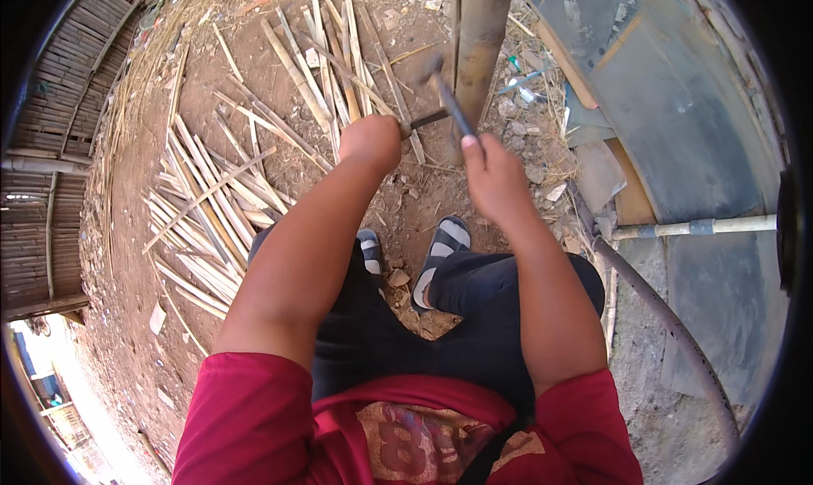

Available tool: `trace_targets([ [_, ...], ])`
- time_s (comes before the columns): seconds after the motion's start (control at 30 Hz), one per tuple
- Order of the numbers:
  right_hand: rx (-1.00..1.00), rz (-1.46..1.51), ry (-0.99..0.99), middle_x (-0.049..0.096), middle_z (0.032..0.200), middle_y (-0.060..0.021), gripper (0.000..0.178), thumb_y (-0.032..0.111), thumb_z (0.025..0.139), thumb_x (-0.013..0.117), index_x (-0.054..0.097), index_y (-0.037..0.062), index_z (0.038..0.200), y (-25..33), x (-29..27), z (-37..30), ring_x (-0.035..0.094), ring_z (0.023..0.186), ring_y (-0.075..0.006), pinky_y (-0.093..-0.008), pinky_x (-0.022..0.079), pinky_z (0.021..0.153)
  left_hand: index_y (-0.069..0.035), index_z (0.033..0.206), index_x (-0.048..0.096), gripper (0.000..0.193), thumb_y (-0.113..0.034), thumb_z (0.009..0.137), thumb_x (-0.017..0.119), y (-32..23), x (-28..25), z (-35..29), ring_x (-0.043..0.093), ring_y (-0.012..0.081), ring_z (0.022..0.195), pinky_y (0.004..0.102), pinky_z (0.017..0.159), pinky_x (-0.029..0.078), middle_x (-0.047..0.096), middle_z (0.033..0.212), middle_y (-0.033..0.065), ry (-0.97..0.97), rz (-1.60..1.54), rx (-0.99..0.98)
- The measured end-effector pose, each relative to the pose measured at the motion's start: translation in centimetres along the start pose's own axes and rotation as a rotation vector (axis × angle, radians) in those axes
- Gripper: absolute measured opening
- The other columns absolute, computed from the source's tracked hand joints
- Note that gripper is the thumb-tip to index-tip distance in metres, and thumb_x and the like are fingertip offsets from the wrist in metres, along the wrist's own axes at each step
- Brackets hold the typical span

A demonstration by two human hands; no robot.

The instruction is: The person splits a bamboo stalk by driving a large knife into the end with a hammer and then pulling the knife down the length of the stalk.

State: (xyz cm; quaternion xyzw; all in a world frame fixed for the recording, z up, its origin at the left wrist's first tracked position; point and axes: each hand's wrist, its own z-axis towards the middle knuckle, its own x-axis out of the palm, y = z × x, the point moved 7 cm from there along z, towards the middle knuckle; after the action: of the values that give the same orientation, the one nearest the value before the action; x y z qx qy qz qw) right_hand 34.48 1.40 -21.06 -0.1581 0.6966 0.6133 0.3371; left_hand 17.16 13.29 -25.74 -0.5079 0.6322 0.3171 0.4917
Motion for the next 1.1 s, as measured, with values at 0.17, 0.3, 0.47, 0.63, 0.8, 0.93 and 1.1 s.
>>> trace_targets([
  [0.17,-0.004,-0.089,-0.034,0.066,0.076,-0.0285,0.044,0.042,0.106,0.05,0.06,0.0015,0.095,-0.9,-1.0,-0.5,0.066,0.078,-0.052,-0.0591,0.05,0.072,-0.008,0.11,0.076,0.026,-0.025,0.092,0.068,-0.3,-0.4,-0.1,0.073,0.037,0.1,0.0472,0.089,0.059,0.075,0.106,0.0199,0.009,-0.044,0.032],
  [0.3,0.003,-0.219,0.028,0.066,0.075,-0.0269,0.044,0.043,0.106,0.05,0.06,0.001,0.095,-3.8,2.6,0.1,0.066,0.076,-0.0509,-0.0576,0.05,0.069,-0.008,0.11,0.076,0.036,-0.036,0.089,0.075,0.8,1.3,0.8,0.073,0.0375,0.102,0.0459,0.09,0.059,0.076,0.105,0.0196,0.045,-0.076,0.041],
  [0.47,-0.037,0.039,-0.093,0.067,0.079,-0.0289,0.045,0.042,0.106,0.049,0.061,0.0,0.096,1.3,-2.5,-0.7,0.066,0.08,-0.0522,-0.0601,0.051,0.072,-0.006,0.109,0.078,0.033,-0.033,0.09,0.072,0.0,0.5,0.0,0.073,0.0365,0.104,0.0448,0.091,0.059,0.076,0.111,0.0185,0.076,-0.124,-0.006],
  [0.63,0.004,-0.189,0.04,0.066,0.079,-0.0282,0.045,0.041,0.107,0.049,0.059,-0.0002,0.094,-3.4,1.6,-0.1,0.065,0.077,-0.0517,-0.0585,0.049,0.069,-0.006,0.111,0.078,0.033,-0.029,0.09,0.069,-0.5,1.3,0.1,0.073,0.0353,0.104,0.0453,0.091,0.059,0.075,0.114,0.0184,0.119,-0.098,0.022],
  [0.8,-0.081,0.021,-0.078,0.065,0.077,-0.0275,0.041,0.038,0.108,0.049,0.058,0.0007,0.093,-0.4,-1.2,-0.3,0.064,0.076,-0.0517,-0.0573,0.047,0.067,-0.005,0.114,0.077,0.03,-0.022,0.091,0.067,-1.0,1.4,0.2,0.073,0.0346,0.107,0.0435,0.092,0.059,0.075,0.117,0.0183,0.135,-0.127,-0.049],
  [0.93,-0.05,0.042,-0.163,0.066,0.078,-0.0273,0.042,0.039,0.108,0.048,0.059,0.0012,0.094,-2.2,-1.1,-0.8,0.065,0.078,-0.0517,-0.0573,0.049,0.069,-0.004,0.113,0.076,0.029,-0.018,0.091,0.065,-0.9,0.6,-0.3,0.073,0.0351,0.107,0.0435,0.092,0.059,0.075,0.117,0.0192,0.117,-0.109,-0.008],
  [1.1,0.028,-0.093,0.016,0.067,0.08,-0.0271,0.045,0.042,0.107,0.047,0.06,0.0004,0.095,-3.6,1.6,-0.3,0.066,0.082,-0.0518,-0.0583,0.051,0.071,-0.006,0.114,0.077,0.027,-0.017,0.093,0.063,0.7,1.6,0.7,0.073,0.0357,0.107,0.0443,0.091,0.059,0.075,0.116,0.0194,0.078,-0.124,-0.054],
])
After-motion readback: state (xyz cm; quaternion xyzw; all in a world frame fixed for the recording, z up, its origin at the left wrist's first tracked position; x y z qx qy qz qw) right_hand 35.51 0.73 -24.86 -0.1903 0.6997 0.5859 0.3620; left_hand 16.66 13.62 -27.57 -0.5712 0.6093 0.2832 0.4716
